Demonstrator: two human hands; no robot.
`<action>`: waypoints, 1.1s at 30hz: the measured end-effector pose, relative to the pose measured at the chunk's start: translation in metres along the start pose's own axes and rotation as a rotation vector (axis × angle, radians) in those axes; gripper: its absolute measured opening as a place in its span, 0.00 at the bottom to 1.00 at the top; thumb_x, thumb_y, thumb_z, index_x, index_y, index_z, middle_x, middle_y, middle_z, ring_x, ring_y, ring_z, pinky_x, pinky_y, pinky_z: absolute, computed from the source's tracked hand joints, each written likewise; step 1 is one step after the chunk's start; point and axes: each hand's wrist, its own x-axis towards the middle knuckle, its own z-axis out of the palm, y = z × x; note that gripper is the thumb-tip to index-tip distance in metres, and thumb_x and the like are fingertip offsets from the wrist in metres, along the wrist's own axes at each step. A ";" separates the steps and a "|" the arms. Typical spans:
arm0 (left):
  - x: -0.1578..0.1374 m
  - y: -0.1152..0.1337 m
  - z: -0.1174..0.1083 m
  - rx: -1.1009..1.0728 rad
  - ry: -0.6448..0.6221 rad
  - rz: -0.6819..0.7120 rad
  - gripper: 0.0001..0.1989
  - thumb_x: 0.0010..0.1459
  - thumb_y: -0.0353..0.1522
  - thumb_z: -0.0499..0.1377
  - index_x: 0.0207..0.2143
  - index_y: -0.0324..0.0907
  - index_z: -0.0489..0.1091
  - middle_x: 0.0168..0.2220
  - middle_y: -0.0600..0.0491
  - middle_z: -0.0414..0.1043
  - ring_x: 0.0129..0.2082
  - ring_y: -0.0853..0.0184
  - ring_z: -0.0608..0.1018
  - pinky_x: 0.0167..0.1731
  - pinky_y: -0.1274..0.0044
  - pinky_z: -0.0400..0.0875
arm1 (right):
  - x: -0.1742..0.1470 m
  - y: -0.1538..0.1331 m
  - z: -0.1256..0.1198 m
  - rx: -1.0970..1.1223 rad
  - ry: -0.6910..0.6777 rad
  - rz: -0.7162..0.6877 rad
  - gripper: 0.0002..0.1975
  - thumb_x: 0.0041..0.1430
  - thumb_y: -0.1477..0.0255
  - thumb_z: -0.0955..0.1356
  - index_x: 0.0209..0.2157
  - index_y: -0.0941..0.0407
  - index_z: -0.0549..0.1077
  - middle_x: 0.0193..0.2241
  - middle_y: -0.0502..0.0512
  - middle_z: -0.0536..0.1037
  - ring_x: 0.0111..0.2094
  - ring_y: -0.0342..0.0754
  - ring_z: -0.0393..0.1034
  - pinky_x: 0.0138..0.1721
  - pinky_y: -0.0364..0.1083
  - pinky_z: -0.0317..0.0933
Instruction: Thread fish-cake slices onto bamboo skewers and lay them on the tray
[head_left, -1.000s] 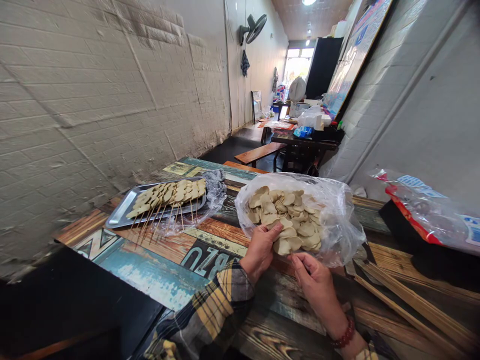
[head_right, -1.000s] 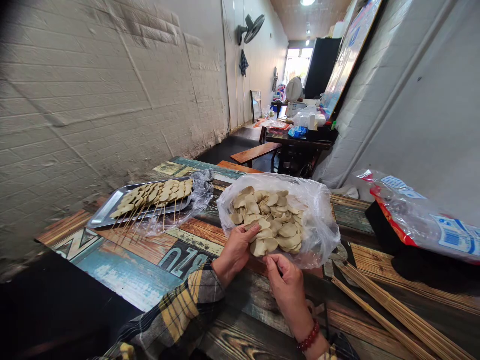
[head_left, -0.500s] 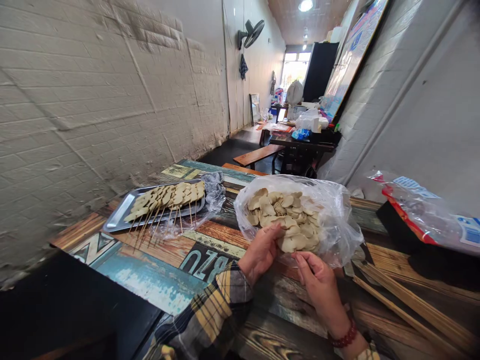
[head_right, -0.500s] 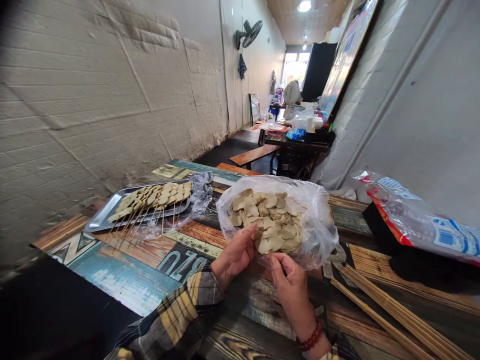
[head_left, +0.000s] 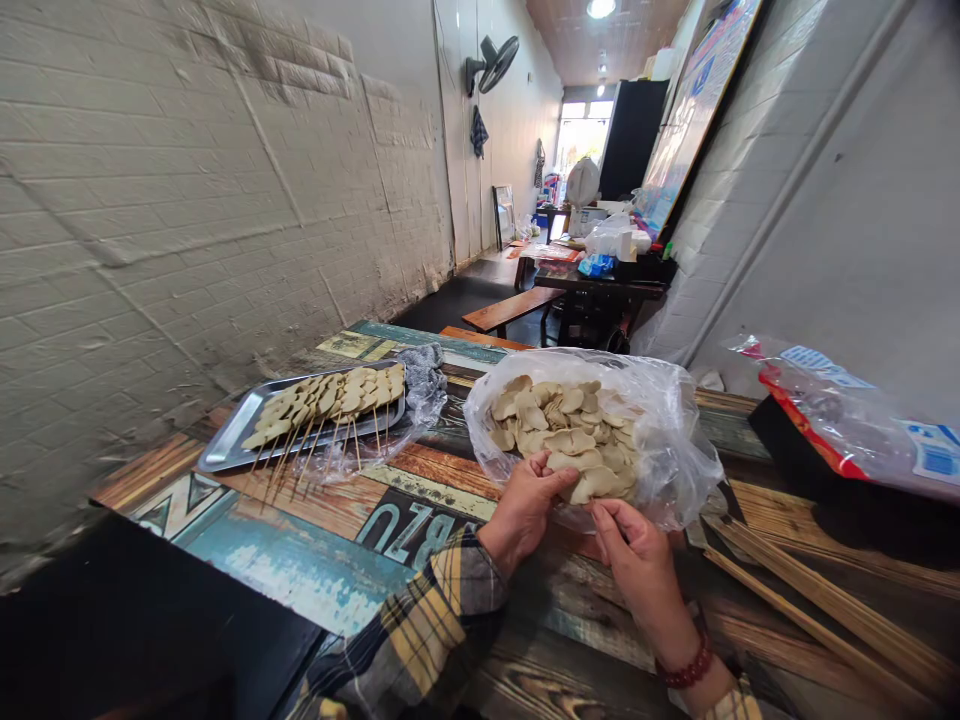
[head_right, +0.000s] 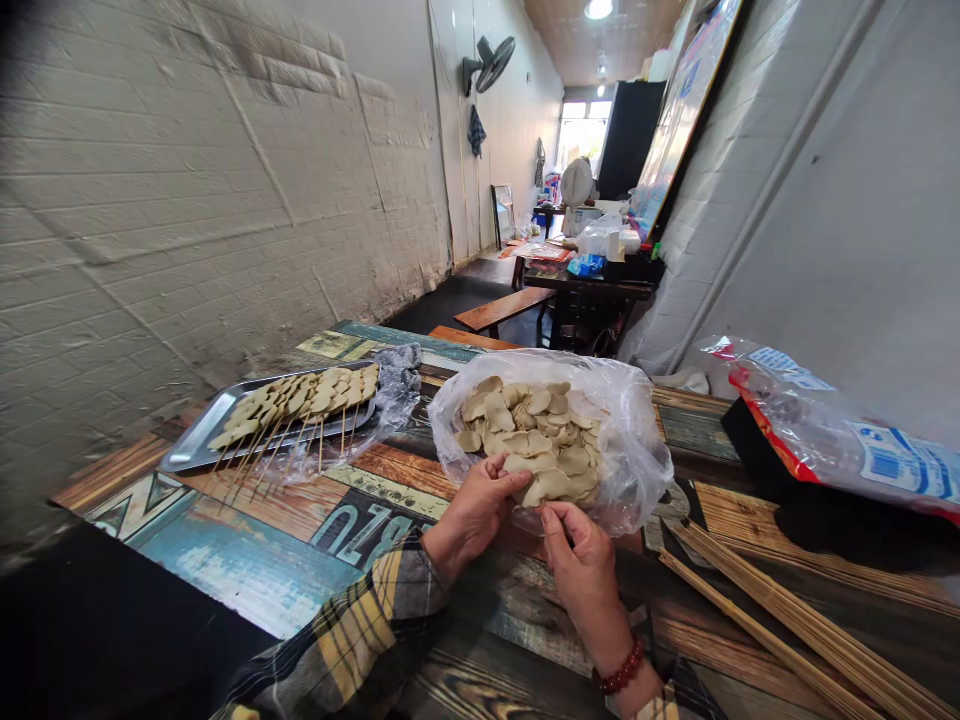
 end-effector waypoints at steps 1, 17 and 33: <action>0.000 0.000 0.000 0.005 0.002 0.000 0.22 0.40 0.36 0.72 0.38 0.38 0.74 0.35 0.48 0.77 0.31 0.69 0.77 0.34 0.79 0.69 | 0.000 0.000 0.000 0.001 -0.001 0.000 0.19 0.60 0.55 0.64 0.28 0.57 0.73 0.13 0.43 0.62 0.16 0.42 0.57 0.20 0.41 0.51; 0.012 0.031 -0.018 -0.048 0.217 0.055 0.22 0.41 0.41 0.70 0.36 0.38 0.70 0.31 0.50 0.75 0.27 0.68 0.77 0.32 0.76 0.72 | 0.008 0.002 -0.018 0.139 0.067 0.040 0.19 0.59 0.55 0.64 0.32 0.58 0.74 0.15 0.43 0.60 0.18 0.41 0.54 0.20 0.41 0.49; 0.025 0.026 -0.042 1.125 0.168 0.450 0.05 0.51 0.30 0.59 0.27 0.41 0.75 0.28 0.52 0.74 0.33 0.65 0.73 0.35 0.76 0.64 | 0.016 -0.001 -0.037 0.083 0.225 -0.044 0.18 0.60 0.57 0.64 0.36 0.58 0.77 0.16 0.46 0.63 0.19 0.44 0.58 0.22 0.44 0.53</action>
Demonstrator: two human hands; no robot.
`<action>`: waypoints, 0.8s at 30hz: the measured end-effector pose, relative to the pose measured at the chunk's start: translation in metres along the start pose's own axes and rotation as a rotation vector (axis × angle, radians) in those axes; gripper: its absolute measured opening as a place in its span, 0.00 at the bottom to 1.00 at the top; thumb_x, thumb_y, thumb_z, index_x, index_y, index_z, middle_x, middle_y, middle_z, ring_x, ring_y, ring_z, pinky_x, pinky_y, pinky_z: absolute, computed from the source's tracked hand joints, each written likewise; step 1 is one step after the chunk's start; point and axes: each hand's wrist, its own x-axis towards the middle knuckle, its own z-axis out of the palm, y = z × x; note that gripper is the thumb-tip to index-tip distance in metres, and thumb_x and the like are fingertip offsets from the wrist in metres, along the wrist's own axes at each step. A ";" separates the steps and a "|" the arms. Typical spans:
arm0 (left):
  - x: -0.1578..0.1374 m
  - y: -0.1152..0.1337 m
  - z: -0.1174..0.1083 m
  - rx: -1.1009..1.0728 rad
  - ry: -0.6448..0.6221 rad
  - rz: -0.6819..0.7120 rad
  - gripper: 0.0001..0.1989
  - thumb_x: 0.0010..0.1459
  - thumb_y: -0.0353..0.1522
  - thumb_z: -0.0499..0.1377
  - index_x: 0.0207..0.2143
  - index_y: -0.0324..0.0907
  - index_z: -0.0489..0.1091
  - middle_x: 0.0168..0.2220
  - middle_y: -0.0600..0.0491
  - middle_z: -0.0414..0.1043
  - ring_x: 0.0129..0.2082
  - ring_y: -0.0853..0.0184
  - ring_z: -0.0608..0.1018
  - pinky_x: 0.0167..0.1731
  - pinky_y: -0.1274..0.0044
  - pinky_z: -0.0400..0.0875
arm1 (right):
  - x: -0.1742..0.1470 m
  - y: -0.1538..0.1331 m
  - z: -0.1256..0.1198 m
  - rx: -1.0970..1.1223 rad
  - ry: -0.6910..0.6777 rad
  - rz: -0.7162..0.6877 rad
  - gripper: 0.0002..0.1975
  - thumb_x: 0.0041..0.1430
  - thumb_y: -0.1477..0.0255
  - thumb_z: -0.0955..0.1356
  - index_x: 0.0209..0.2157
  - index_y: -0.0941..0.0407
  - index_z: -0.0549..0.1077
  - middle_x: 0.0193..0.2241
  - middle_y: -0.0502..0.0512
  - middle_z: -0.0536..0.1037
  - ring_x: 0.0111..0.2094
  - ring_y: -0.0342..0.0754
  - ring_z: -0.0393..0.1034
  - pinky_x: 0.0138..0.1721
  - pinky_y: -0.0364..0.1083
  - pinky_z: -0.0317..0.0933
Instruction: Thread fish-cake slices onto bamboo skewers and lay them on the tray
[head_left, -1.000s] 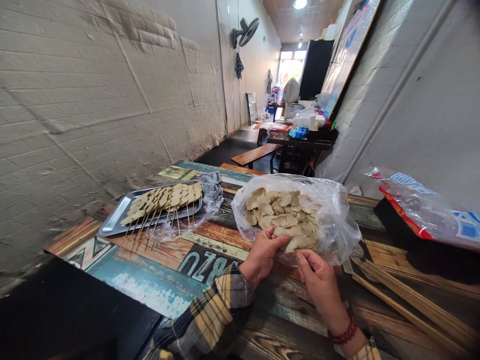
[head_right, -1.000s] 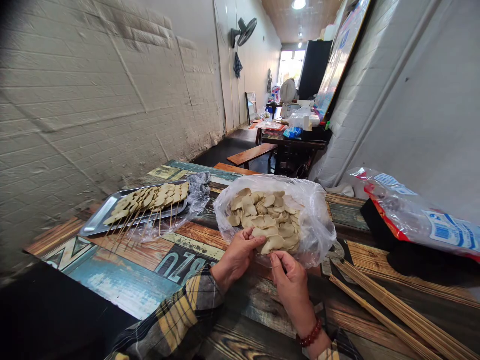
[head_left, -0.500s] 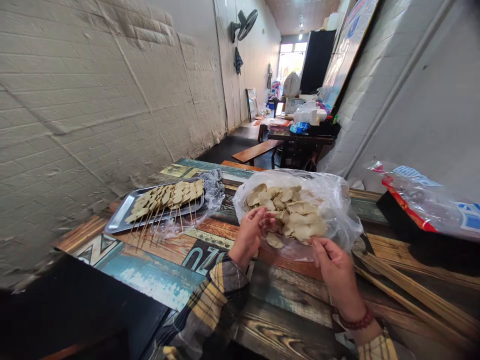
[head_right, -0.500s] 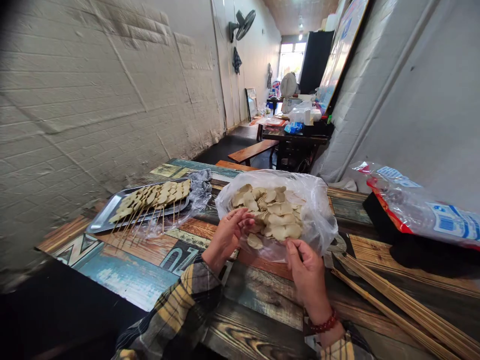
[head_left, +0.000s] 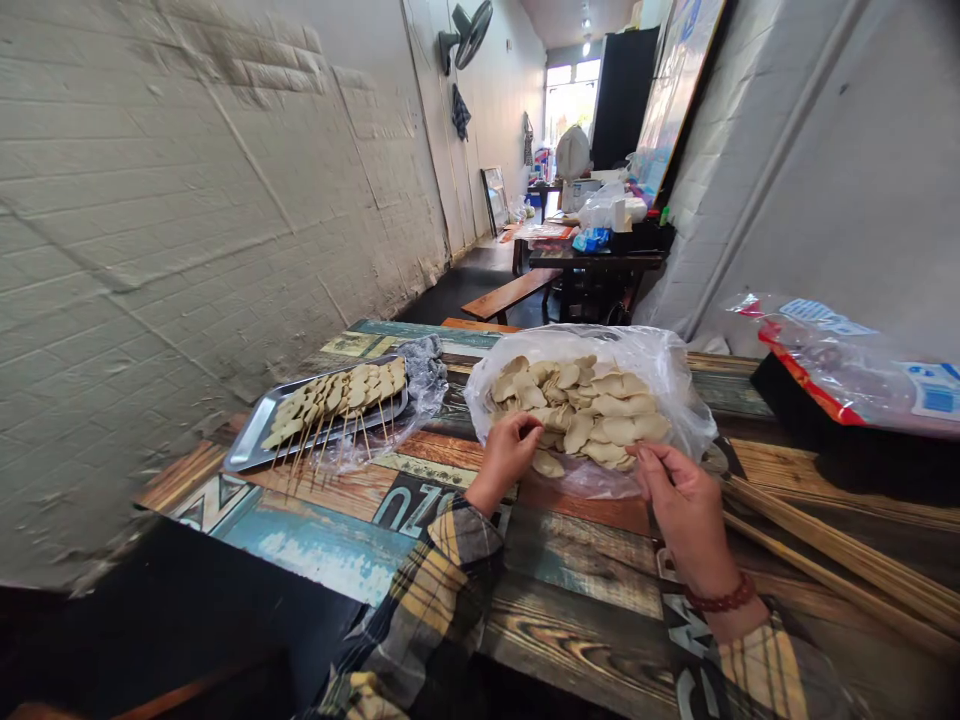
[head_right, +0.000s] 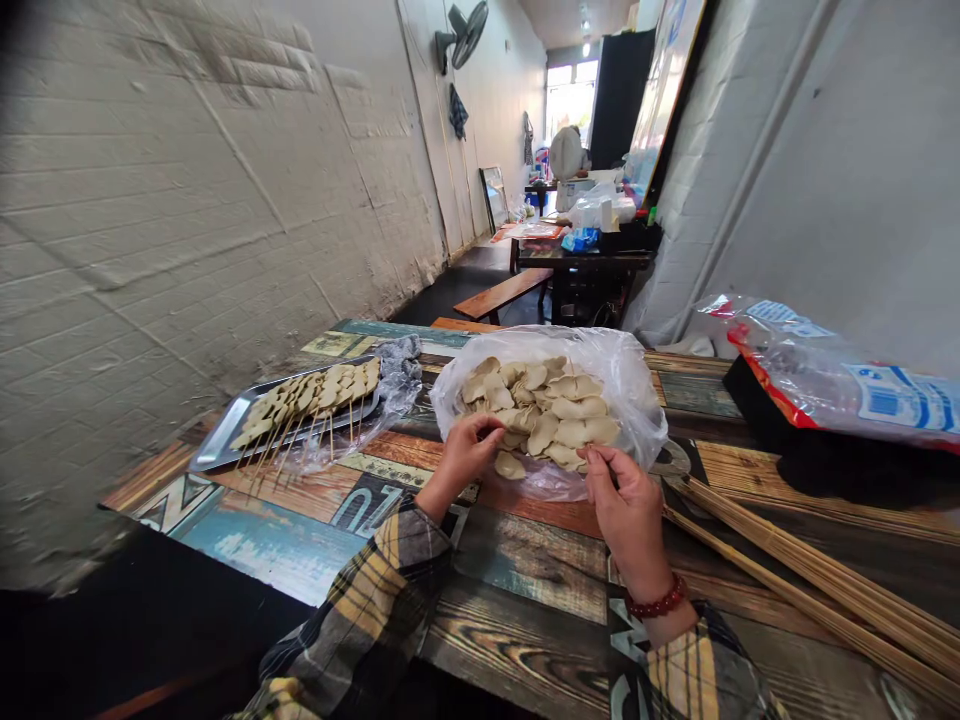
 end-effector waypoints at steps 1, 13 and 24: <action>-0.002 0.002 0.001 0.066 -0.026 0.042 0.05 0.52 0.30 0.59 0.27 0.41 0.75 0.29 0.51 0.74 0.33 0.64 0.74 0.36 0.76 0.64 | 0.001 0.000 0.000 -0.007 0.008 -0.012 0.18 0.60 0.57 0.64 0.36 0.58 0.77 0.16 0.46 0.64 0.19 0.44 0.58 0.22 0.44 0.54; -0.012 0.017 0.033 0.414 -0.078 0.101 0.06 0.54 0.35 0.61 0.27 0.42 0.71 0.30 0.49 0.70 0.35 0.62 0.71 0.37 0.73 0.61 | 0.001 -0.004 0.009 -0.011 -0.004 0.005 0.20 0.58 0.55 0.65 0.34 0.58 0.77 0.16 0.46 0.67 0.19 0.43 0.59 0.22 0.43 0.53; -0.001 0.020 0.027 -0.626 -0.027 -0.274 0.08 0.44 0.32 0.62 0.22 0.41 0.63 0.21 0.58 0.64 0.22 0.73 0.69 0.27 0.79 0.62 | 0.001 0.000 0.006 0.004 -0.021 0.017 0.20 0.58 0.56 0.65 0.35 0.59 0.77 0.16 0.46 0.67 0.18 0.43 0.59 0.21 0.43 0.53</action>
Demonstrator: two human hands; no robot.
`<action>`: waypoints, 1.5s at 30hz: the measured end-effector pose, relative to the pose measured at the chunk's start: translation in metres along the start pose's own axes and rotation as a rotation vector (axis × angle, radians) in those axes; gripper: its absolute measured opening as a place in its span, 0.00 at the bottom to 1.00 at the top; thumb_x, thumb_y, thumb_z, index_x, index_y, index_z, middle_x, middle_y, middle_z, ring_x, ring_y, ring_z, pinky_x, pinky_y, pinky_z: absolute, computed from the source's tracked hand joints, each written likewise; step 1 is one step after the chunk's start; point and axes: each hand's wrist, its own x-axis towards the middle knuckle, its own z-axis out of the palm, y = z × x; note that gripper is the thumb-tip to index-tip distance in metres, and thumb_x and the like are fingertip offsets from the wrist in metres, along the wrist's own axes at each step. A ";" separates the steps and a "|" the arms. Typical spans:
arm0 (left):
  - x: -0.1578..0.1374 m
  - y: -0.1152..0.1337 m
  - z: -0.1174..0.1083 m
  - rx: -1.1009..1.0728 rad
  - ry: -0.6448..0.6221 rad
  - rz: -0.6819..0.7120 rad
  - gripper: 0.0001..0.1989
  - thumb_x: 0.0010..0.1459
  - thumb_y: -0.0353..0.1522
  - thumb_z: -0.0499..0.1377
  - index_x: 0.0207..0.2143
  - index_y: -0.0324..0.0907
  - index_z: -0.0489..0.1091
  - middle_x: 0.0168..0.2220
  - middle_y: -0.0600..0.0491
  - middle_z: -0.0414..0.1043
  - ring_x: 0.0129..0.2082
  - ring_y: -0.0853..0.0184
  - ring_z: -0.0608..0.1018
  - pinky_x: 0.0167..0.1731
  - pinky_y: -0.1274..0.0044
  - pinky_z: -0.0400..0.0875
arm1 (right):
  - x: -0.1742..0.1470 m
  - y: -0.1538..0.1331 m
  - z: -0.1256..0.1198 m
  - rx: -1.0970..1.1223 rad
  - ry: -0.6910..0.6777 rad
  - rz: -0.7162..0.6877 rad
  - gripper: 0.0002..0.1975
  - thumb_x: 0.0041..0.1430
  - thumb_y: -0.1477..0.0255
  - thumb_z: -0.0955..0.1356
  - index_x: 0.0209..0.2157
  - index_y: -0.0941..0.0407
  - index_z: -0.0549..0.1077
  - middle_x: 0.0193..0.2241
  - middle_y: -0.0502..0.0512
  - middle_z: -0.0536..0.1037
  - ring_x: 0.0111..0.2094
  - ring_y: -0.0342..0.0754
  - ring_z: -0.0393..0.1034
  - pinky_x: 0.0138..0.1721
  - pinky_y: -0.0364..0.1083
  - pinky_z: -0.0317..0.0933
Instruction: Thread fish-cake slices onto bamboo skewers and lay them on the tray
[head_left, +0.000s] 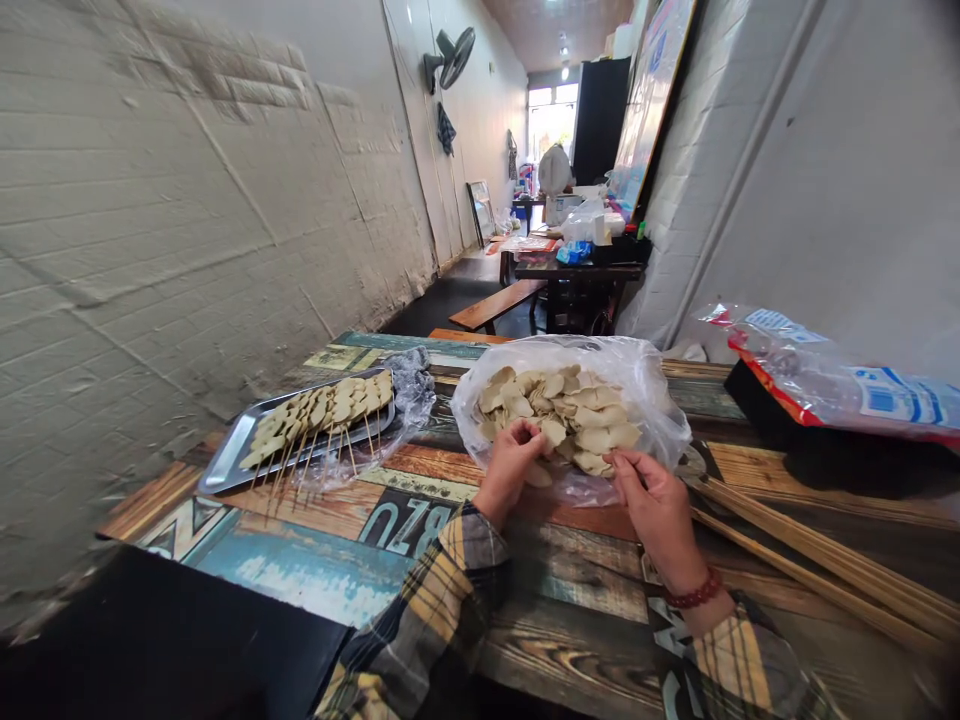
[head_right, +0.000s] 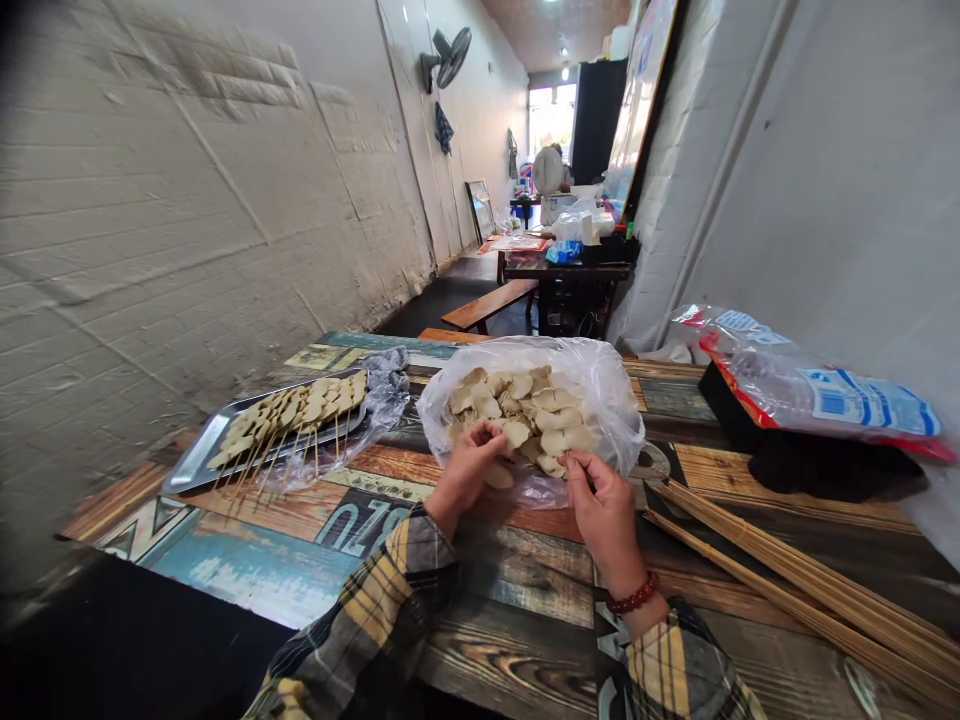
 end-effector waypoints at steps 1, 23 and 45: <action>0.000 0.003 -0.002 -0.110 0.008 -0.049 0.10 0.43 0.32 0.63 0.23 0.41 0.62 0.22 0.59 0.65 0.22 0.73 0.70 0.26 0.79 0.64 | 0.000 0.001 0.000 0.005 -0.005 0.003 0.20 0.58 0.56 0.65 0.34 0.59 0.77 0.16 0.46 0.67 0.18 0.43 0.59 0.21 0.43 0.53; 0.001 -0.002 -0.027 0.508 -0.044 0.219 0.07 0.53 0.29 0.57 0.32 0.40 0.75 0.33 0.51 0.75 0.36 0.66 0.75 0.38 0.75 0.67 | 0.001 0.005 0.001 0.036 -0.020 0.000 0.20 0.58 0.55 0.66 0.33 0.59 0.76 0.15 0.44 0.65 0.18 0.42 0.58 0.21 0.42 0.52; 0.012 -0.017 0.000 1.186 0.037 0.531 0.06 0.56 0.24 0.53 0.28 0.42 0.66 0.31 0.50 0.68 0.36 0.63 0.71 0.38 0.72 0.64 | 0.005 0.002 0.000 -0.039 -0.004 -0.054 0.18 0.60 0.57 0.64 0.33 0.57 0.76 0.14 0.44 0.65 0.18 0.44 0.60 0.24 0.43 0.54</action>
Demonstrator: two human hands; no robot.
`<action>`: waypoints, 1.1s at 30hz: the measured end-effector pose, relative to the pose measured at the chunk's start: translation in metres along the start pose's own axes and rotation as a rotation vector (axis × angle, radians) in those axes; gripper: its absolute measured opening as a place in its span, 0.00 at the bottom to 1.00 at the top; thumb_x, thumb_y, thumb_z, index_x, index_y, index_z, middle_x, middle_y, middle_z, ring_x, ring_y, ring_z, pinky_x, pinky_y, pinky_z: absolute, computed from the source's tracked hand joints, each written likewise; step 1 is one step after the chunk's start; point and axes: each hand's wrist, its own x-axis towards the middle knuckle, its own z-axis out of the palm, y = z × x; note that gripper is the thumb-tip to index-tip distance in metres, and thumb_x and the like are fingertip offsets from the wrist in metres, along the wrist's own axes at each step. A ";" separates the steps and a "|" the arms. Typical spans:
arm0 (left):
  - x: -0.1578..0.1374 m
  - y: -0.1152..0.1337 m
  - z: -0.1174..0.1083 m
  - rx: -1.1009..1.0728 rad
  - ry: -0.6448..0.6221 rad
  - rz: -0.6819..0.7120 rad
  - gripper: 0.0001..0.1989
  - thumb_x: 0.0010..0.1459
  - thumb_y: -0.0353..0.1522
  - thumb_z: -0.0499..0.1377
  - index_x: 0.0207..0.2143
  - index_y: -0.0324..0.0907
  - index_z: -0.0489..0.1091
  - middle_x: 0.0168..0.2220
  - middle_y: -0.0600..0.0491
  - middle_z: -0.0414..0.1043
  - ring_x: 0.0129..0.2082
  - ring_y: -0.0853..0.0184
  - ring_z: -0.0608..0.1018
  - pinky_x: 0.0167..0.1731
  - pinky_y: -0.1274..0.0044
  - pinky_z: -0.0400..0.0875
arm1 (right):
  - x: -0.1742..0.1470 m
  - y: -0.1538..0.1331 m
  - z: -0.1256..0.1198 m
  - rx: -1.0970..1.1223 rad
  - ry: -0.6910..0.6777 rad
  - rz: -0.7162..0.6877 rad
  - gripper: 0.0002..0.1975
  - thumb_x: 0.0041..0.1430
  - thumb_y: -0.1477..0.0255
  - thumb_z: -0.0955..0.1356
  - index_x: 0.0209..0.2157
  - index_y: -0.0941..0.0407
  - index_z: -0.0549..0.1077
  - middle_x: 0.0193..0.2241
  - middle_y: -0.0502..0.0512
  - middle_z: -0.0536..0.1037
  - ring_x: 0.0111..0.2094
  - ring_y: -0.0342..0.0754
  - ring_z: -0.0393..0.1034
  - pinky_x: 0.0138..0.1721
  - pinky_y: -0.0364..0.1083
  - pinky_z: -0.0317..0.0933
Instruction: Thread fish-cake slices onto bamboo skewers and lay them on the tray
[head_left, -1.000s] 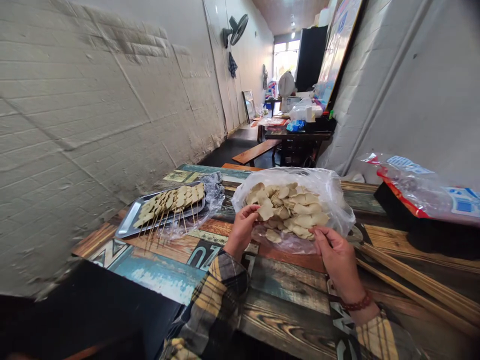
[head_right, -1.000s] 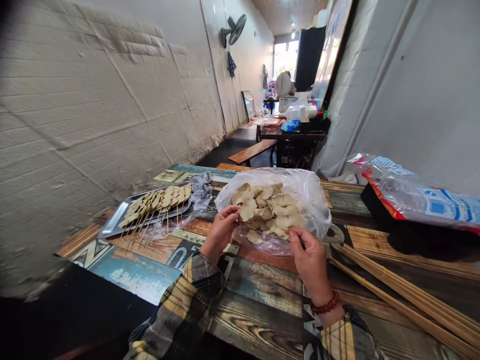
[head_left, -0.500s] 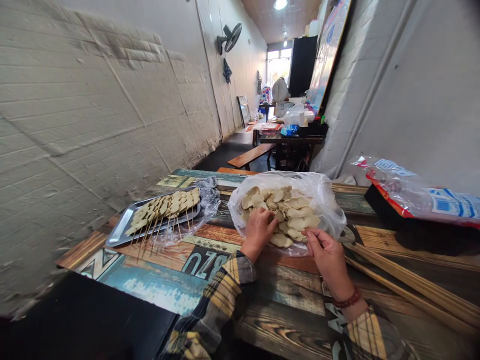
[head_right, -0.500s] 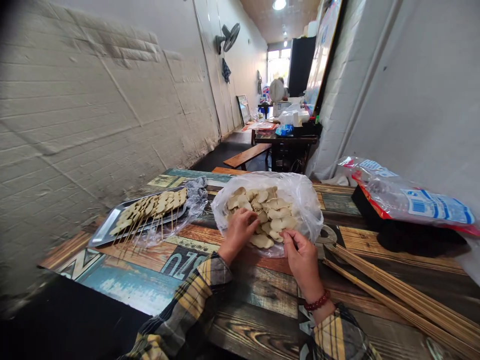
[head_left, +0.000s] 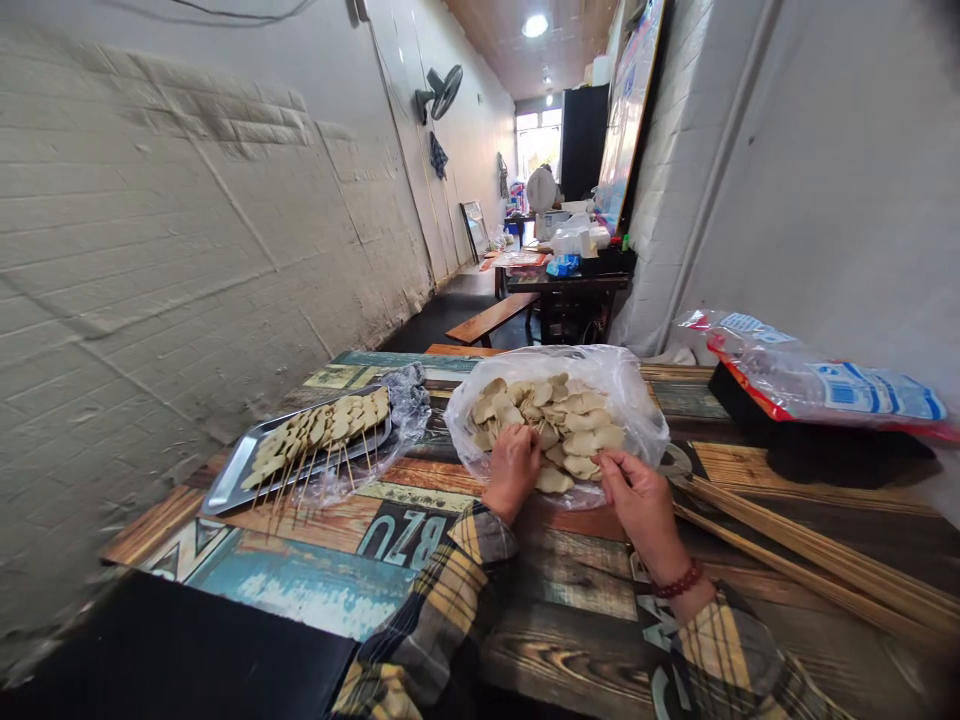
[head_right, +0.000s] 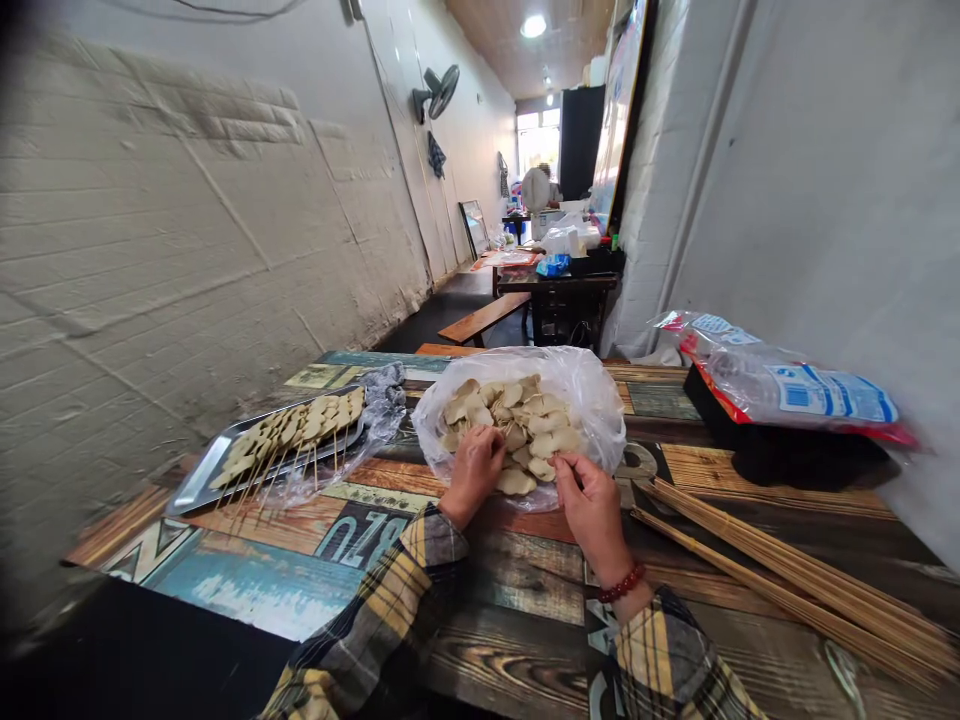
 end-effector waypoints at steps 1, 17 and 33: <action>-0.001 -0.001 0.000 -0.034 -0.001 -0.013 0.06 0.55 0.24 0.53 0.28 0.42 0.66 0.31 0.51 0.68 0.35 0.63 0.71 0.38 0.72 0.64 | 0.000 0.000 0.000 -0.004 -0.002 -0.005 0.18 0.60 0.58 0.64 0.33 0.57 0.77 0.14 0.44 0.65 0.18 0.44 0.60 0.24 0.43 0.54; 0.000 -0.003 -0.005 -0.357 -0.011 -0.317 0.10 0.46 0.24 0.57 0.34 0.38 0.71 0.23 0.57 0.66 0.25 0.69 0.70 0.29 0.77 0.62 | 0.003 0.001 0.000 0.058 -0.001 0.008 0.17 0.59 0.58 0.63 0.32 0.56 0.76 0.13 0.44 0.64 0.17 0.44 0.58 0.21 0.44 0.53; -0.018 -0.007 -0.024 -0.659 -0.186 -0.307 0.08 0.47 0.26 0.54 0.27 0.38 0.73 0.25 0.55 0.70 0.27 0.71 0.70 0.28 0.80 0.63 | -0.001 -0.006 -0.002 0.014 -0.002 -0.004 0.20 0.58 0.56 0.64 0.33 0.58 0.77 0.13 0.44 0.65 0.17 0.43 0.59 0.23 0.43 0.54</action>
